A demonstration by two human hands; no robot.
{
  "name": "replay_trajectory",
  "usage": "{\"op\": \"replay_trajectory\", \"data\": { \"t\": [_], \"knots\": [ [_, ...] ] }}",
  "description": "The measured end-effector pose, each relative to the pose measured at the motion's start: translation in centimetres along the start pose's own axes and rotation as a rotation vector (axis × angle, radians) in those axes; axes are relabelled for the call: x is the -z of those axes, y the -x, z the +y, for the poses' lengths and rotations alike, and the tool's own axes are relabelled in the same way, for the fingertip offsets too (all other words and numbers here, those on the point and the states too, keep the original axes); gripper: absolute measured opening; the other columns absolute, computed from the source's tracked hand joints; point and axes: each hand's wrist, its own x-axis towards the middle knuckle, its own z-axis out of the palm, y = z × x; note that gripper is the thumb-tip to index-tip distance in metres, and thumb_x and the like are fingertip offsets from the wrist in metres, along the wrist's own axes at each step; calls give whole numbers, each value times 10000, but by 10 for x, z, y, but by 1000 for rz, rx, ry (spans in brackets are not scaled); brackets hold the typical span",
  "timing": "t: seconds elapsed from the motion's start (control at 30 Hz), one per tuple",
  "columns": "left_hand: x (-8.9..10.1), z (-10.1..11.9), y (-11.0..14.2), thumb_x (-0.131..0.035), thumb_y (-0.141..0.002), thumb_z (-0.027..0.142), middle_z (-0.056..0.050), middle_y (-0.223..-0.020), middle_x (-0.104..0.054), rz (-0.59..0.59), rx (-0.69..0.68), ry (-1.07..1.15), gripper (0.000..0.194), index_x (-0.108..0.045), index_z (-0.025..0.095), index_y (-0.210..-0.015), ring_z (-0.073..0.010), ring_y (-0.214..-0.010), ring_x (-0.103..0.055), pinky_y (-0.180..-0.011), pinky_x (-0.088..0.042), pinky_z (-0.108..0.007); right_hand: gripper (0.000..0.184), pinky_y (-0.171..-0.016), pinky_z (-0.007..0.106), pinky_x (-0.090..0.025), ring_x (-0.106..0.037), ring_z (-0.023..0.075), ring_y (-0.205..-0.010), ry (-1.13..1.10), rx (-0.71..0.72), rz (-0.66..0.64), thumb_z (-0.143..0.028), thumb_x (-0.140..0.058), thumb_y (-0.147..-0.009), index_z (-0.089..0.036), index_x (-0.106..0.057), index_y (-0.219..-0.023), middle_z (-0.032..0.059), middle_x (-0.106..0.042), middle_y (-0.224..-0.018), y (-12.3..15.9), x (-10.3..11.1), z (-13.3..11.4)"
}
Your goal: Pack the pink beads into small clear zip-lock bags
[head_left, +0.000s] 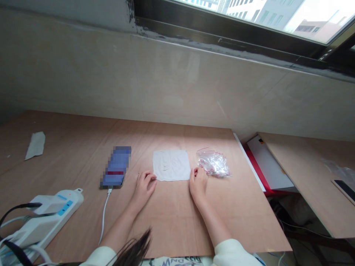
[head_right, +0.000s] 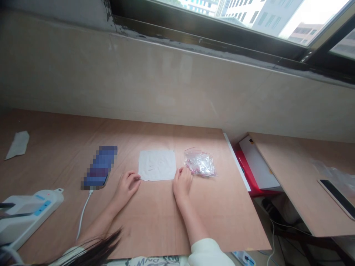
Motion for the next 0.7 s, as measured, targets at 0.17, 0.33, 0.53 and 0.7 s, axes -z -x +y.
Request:
{"op": "replay_trajectory", "data": {
  "t": [0.17,0.33,0.53,0.7],
  "knots": [
    [3,1,-2,-447,-751,246,-27,-708,-559,-39,37,26,112,-540,202,-705,-193,-728,-495,-688,-393,-323,213,-606,291,-283,-418,173,-625,48,19,-32,-234,-316,-790,-183,-408,-604,37,-469,-615,-1,0,2],
    [3,0,-2,-388,-790,277,-39,-751,-582,-66,89,110,173,-534,188,-763,-187,-741,-506,-674,-401,-304,221,-604,289,-273,-421,178,-638,84,36,-26,-229,-314,-791,-182,-420,-603,40,-479,-613,-1,-3,4],
    [5,2,-3,-371,-800,305,-45,-743,-578,-93,121,78,213,-541,182,-758,-188,-729,-510,-667,-403,-307,231,-603,287,-268,-431,180,-641,99,30,-21,-224,-319,-794,-182,-424,-592,41,-489,-606,-1,-5,5],
    [6,2,-3,-356,-803,321,-41,-740,-576,-101,111,72,231,-544,191,-772,-185,-710,-509,-658,-401,-311,229,-598,286,-263,-430,180,-636,84,45,-3,-226,-323,-788,-182,-431,-590,41,-486,-603,-1,-5,5]
  ]
}}
